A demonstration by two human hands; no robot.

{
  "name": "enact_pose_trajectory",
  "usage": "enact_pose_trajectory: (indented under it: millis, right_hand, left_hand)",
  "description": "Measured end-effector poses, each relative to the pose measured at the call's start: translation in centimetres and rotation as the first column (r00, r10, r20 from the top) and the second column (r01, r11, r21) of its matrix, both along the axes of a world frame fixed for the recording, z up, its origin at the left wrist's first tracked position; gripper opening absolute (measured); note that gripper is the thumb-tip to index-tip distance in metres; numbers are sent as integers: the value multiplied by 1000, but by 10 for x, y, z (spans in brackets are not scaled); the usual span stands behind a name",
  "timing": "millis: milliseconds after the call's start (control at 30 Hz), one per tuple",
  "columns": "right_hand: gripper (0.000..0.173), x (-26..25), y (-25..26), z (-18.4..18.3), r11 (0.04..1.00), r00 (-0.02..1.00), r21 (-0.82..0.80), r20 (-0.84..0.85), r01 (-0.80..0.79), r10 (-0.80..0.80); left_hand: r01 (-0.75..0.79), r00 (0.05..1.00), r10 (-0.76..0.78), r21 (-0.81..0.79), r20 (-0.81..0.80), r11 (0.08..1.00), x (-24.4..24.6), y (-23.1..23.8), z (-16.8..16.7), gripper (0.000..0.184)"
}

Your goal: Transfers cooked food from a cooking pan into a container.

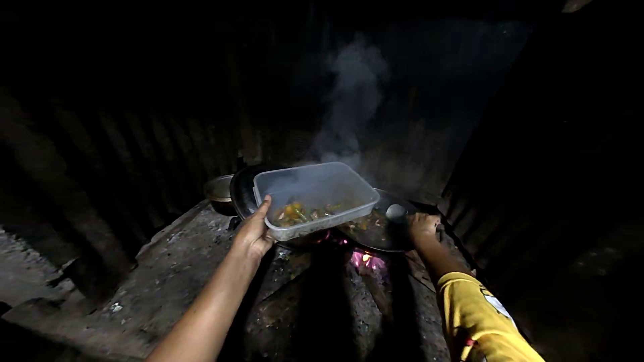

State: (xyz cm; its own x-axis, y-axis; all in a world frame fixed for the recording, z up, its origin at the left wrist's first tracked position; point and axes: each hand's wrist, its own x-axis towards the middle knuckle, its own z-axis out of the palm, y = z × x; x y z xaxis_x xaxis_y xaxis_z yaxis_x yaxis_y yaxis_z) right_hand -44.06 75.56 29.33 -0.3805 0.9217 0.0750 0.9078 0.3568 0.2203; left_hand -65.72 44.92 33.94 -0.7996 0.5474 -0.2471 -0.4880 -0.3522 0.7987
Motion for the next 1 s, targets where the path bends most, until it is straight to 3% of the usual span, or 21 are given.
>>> enact_pose_trajectory:
  millis: [100, 167, 467, 667, 867, 1000]
  right_hand:
    - [41, -19, -14, -1, 986, 998, -169, -58, -5, -5]
    - [42, -27, -36, 19, 955, 999, -296, -43, -4, -9]
    - [55, -20, -42, 50, 851, 992, -510, -89, -126, 93]
    - [52, -8, 12, 40, 862, 991, -489, -60, -137, 123]
    - [48, 14, 8, 89, 889, 993, -446, -94, -103, 68]
    - [35, 24, 77, 92, 927, 987, -356, -142, -119, 72]
  left_hand:
    - [-11, 1000, 11, -2, 0, 1000, 0, -6, 1, 43]
    - [-15, 1000, 15, -7, 4, 1000, 1, -9, 1, 43]
    - [-34, 999, 35, -24, 24, 999, 3, -21, -3, 42]
    - [-29, 1000, 29, -36, -3, 999, 1, -26, -10, 43]
    - [-22, 1000, 21, -63, -12, 998, 10, -15, -13, 42]
    - [-6, 1000, 5, -68, -16, 998, 17, -1, -20, 42]
